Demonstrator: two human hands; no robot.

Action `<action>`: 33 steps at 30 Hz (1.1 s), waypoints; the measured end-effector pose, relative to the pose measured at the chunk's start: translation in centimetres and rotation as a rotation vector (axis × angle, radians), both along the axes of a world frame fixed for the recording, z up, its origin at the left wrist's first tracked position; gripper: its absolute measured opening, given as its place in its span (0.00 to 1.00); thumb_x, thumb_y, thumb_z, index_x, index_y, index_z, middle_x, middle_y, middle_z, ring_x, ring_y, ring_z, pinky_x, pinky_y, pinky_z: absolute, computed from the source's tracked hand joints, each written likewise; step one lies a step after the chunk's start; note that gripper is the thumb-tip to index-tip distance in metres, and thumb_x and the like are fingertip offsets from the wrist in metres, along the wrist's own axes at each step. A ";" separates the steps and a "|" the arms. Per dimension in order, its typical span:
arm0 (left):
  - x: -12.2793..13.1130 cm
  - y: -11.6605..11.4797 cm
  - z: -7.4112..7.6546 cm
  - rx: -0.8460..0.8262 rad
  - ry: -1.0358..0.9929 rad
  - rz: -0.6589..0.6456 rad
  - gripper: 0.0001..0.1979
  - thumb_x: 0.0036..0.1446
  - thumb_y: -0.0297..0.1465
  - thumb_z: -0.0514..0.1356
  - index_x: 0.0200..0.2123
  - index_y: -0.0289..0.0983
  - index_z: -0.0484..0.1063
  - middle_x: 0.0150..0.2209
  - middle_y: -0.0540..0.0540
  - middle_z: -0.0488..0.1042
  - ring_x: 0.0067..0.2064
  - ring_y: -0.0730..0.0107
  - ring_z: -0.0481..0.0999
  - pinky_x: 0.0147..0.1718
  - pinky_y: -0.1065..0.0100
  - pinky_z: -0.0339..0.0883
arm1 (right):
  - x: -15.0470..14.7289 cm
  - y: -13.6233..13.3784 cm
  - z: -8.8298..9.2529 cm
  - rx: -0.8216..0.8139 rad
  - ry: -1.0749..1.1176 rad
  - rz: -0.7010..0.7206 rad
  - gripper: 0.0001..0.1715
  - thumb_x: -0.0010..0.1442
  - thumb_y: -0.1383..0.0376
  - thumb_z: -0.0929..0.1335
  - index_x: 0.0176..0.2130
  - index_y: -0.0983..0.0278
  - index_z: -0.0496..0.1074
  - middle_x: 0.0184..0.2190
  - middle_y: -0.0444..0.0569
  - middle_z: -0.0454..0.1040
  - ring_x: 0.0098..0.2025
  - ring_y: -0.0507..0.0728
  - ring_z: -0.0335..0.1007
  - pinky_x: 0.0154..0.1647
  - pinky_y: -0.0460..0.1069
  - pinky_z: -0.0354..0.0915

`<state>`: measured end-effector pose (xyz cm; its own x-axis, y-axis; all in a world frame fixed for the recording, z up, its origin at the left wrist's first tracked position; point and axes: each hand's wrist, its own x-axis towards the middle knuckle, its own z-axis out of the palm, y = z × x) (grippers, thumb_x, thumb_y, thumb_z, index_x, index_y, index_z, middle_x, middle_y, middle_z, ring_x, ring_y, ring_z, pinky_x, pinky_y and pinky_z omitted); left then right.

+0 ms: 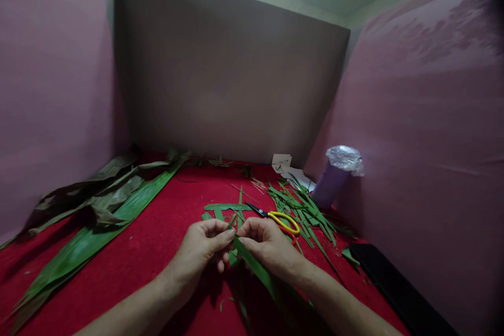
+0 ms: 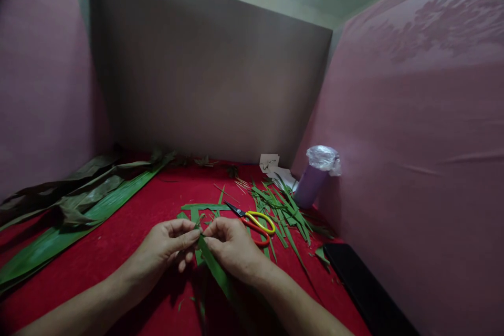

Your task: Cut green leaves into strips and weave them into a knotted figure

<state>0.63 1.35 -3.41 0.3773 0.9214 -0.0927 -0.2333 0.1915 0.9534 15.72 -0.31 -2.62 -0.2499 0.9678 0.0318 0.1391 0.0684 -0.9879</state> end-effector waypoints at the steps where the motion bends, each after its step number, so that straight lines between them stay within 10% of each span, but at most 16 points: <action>1: 0.0 0.0 0.0 -0.001 -0.001 0.003 0.12 0.42 0.35 0.65 0.24 0.34 0.67 0.14 0.52 0.69 0.14 0.79 0.66 0.12 0.78 0.59 | 0.0 0.0 0.0 0.012 -0.013 -0.013 0.12 0.49 0.59 0.68 0.24 0.65 0.64 0.19 0.40 0.66 0.19 0.47 0.59 0.19 0.43 0.56; 33: 0.8 -0.6 0.1 -0.035 0.108 0.060 0.18 0.39 0.42 0.64 0.22 0.35 0.62 0.13 0.58 0.59 0.14 0.85 0.52 0.13 0.79 0.40 | 0.1 -0.1 -0.9 -0.021 0.001 0.027 0.03 0.49 0.69 0.64 0.25 0.64 0.62 0.13 0.36 0.63 0.10 0.45 0.54 0.09 0.39 0.54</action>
